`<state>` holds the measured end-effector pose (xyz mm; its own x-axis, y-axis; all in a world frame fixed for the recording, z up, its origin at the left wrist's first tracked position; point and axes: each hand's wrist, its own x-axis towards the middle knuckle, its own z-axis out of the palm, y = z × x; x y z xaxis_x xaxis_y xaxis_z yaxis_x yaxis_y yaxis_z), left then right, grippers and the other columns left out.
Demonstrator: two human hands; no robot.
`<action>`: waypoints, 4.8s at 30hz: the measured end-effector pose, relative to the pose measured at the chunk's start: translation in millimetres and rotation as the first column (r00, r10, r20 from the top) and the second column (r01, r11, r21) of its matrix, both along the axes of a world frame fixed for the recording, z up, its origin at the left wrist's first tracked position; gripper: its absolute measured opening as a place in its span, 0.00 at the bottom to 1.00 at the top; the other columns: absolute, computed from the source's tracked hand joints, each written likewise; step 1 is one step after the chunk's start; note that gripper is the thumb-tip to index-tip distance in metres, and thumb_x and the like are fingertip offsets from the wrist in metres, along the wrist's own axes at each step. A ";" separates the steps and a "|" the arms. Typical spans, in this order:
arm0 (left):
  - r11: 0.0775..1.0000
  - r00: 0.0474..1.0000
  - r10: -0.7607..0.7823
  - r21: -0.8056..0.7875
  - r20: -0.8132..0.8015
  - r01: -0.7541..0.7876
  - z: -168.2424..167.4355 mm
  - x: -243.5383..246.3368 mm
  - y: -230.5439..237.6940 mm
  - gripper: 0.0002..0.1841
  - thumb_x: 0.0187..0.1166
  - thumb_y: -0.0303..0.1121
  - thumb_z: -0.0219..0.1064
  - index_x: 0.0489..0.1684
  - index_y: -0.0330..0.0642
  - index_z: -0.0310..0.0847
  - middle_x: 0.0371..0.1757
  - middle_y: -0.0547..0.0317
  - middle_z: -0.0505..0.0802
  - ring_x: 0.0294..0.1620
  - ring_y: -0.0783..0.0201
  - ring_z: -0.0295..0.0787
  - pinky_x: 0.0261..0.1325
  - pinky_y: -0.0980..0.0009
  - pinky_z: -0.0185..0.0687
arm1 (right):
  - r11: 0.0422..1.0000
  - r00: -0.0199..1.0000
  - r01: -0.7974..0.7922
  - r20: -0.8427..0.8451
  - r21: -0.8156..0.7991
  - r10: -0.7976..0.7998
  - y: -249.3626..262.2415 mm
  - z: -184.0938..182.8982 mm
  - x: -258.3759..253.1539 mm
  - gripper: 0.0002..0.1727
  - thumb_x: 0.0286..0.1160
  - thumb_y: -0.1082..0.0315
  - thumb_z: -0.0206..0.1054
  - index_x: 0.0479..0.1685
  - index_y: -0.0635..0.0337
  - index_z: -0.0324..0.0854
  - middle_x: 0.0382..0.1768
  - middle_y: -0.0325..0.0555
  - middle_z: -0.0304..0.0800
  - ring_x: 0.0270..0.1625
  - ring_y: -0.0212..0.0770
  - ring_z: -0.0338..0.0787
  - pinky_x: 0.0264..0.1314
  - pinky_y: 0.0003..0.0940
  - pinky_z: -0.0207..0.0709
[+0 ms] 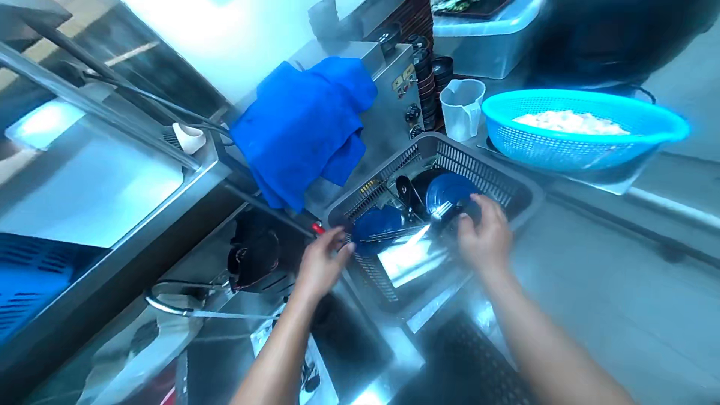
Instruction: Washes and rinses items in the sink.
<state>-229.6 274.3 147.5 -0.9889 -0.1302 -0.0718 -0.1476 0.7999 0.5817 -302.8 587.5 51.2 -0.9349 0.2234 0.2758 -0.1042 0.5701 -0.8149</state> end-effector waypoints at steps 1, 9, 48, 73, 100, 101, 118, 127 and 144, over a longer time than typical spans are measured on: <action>0.998 0.998 0.057 0.014 -0.015 -0.056 -11.2 25.3 -30.6 0.25 0.82 0.44 0.71 0.75 0.45 0.80 0.64 0.57 0.92 0.60 0.62 0.92 0.65 0.55 0.90 | 0.999 1.000 -0.001 -0.009 -0.034 0.000 1.7 -0.2 0.7 0.24 0.81 0.65 0.60 0.74 0.64 0.78 0.73 0.63 0.80 0.76 0.63 0.80 0.76 0.66 0.73; 0.782 0.773 0.590 0.073 0.232 -0.619 -112.9 255.1 -209.9 0.18 0.81 0.33 0.70 0.64 0.31 0.84 0.50 0.46 0.95 0.46 0.58 0.94 0.57 0.56 0.89 | 0.983 0.930 -0.146 -0.353 -0.110 0.099 -95.9 12.0 89.7 0.20 0.80 0.67 0.60 0.60 0.77 0.79 0.71 0.69 0.79 0.80 0.57 0.76 0.84 0.49 0.70; 0.233 0.627 0.387 0.587 0.676 -0.776 -413.0 151.5 -440.6 0.19 0.87 0.32 0.62 0.74 0.40 0.75 0.49 0.53 0.92 0.32 0.66 0.87 0.37 0.69 0.86 | 0.203 0.543 -0.778 0.472 0.595 0.695 -436.9 -171.8 273.8 0.19 0.78 0.47 0.58 0.45 0.43 0.94 0.59 0.34 0.94 0.73 0.48 0.85 0.84 0.78 0.48; 0.949 0.563 -0.196 0.299 0.803 -0.097 -382.8 271.7 -360.0 0.25 0.76 0.41 0.76 0.69 0.42 0.81 0.61 0.40 0.90 0.61 0.40 0.88 0.62 0.37 0.82 | 0.065 0.329 -0.892 0.543 0.448 0.773 -492.3 -164.2 198.7 0.15 0.82 0.54 0.61 0.52 0.51 0.90 0.44 0.40 0.92 0.55 0.41 0.91 0.85 0.51 0.68; 0.177 0.675 0.420 0.675 0.607 -0.716 -376.8 122.6 -435.1 0.17 0.86 0.44 0.65 0.62 0.42 0.79 0.25 0.64 0.81 0.20 0.68 0.79 0.29 0.69 0.83 | 0.013 0.382 -0.782 0.463 0.623 0.799 -447.1 -198.8 208.5 0.12 0.74 0.55 0.65 0.46 0.48 0.90 0.40 0.37 0.92 0.52 0.41 0.92 0.92 0.60 0.53; 0.225 0.674 0.412 0.648 0.613 -0.727 -375.1 116.2 -432.8 0.18 0.87 0.45 0.65 0.62 0.40 0.80 0.28 0.62 0.82 0.23 0.67 0.80 0.32 0.67 0.85 | 0.011 0.379 -0.782 0.462 0.623 0.802 -446.6 -198.6 208.4 0.12 0.73 0.55 0.66 0.46 0.49 0.90 0.40 0.38 0.92 0.52 0.41 0.91 0.91 0.60 0.53; 0.729 0.473 0.585 -0.171 0.659 -0.663 -440.9 185.9 -426.5 0.25 0.81 0.53 0.64 0.48 0.36 0.89 0.50 0.31 0.92 0.55 0.32 0.90 0.55 0.27 0.81 | -0.002 0.373 -0.778 0.464 0.629 0.804 -448.0 -195.7 207.6 0.12 0.76 0.55 0.63 0.43 0.47 0.89 0.39 0.35 0.91 0.52 0.39 0.91 0.91 0.58 0.54; 0.423 0.597 0.640 0.427 0.484 -0.799 -373.4 153.7 -423.2 0.15 0.77 0.38 0.73 0.54 0.38 0.87 0.45 0.48 0.96 0.45 0.53 0.93 0.52 0.47 0.88 | -0.004 0.399 -0.763 0.476 0.646 0.784 -453.1 -193.7 206.8 0.11 0.73 0.57 0.67 0.47 0.47 0.90 0.42 0.36 0.93 0.54 0.39 0.92 0.93 0.59 0.53; -0.868 0.916 0.264 0.488 0.303 0.089 -366.9 124.8 -386.6 0.20 0.93 0.52 0.46 0.55 0.50 0.78 0.17 0.70 0.77 0.11 0.73 0.73 0.16 0.79 0.75 | 0.046 0.500 -0.685 0.423 0.727 0.755 -472.3 -173.0 216.7 0.16 0.80 0.56 0.57 0.36 0.51 0.90 0.36 0.40 0.94 0.48 0.44 0.94 0.86 0.58 0.62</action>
